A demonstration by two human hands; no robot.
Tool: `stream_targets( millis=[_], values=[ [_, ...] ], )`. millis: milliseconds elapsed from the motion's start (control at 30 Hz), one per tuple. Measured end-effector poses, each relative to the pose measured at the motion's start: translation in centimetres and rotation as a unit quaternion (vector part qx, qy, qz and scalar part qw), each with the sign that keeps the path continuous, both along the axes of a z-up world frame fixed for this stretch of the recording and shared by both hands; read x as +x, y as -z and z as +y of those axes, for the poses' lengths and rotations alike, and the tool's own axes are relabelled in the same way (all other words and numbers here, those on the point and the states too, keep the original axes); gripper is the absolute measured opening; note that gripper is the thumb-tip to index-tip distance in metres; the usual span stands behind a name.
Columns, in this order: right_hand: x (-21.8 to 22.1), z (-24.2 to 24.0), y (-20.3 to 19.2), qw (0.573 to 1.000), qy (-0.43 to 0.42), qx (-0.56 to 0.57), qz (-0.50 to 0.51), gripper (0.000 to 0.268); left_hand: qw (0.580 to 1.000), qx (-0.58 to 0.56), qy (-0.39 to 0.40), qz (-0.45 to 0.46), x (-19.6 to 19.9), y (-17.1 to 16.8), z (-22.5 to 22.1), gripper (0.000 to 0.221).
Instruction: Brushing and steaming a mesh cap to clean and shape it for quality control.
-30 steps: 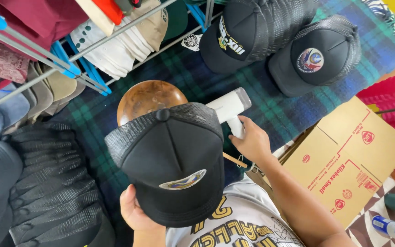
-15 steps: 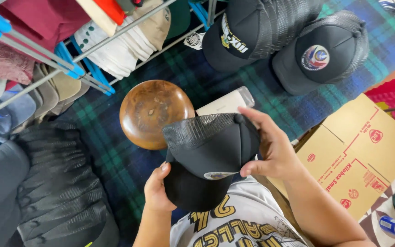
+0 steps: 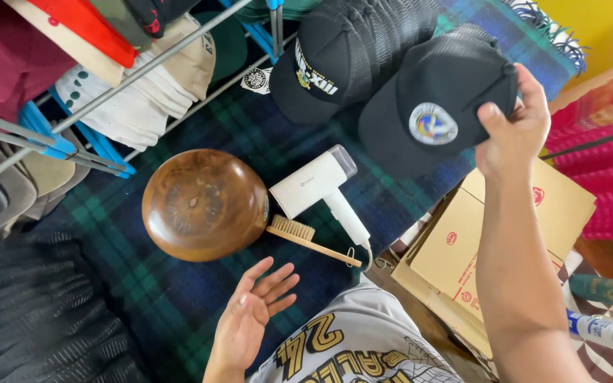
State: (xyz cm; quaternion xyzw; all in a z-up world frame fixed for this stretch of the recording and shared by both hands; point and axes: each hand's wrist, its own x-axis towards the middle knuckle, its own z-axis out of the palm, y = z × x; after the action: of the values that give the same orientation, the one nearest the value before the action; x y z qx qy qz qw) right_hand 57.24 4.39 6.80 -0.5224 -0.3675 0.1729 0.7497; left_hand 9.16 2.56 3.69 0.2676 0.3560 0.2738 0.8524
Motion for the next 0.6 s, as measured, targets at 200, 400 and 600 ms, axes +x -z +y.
stream_targets(
  millis=[200, 400, 600],
  values=[
    [5.3, 2.9, 5.4, 0.960, 0.164, -0.186, -0.130, 0.058, 0.992, -0.045, -0.024, 0.113, -1.0, 1.0, -1.6, 0.075],
    [1.1, 3.3, 5.4, 0.832, 0.332, -0.272, -0.351, 0.057, 0.975, -0.087, -0.094, 0.181, -1.4, 1.2, -2.1, 0.062],
    [-1.3, 4.4, 6.1, 0.710, 0.194, -0.347, -0.582, 0.090, 0.974, -0.080, -0.107, 0.181, -1.4, 2.2, -2.2, 0.056]
  ],
)
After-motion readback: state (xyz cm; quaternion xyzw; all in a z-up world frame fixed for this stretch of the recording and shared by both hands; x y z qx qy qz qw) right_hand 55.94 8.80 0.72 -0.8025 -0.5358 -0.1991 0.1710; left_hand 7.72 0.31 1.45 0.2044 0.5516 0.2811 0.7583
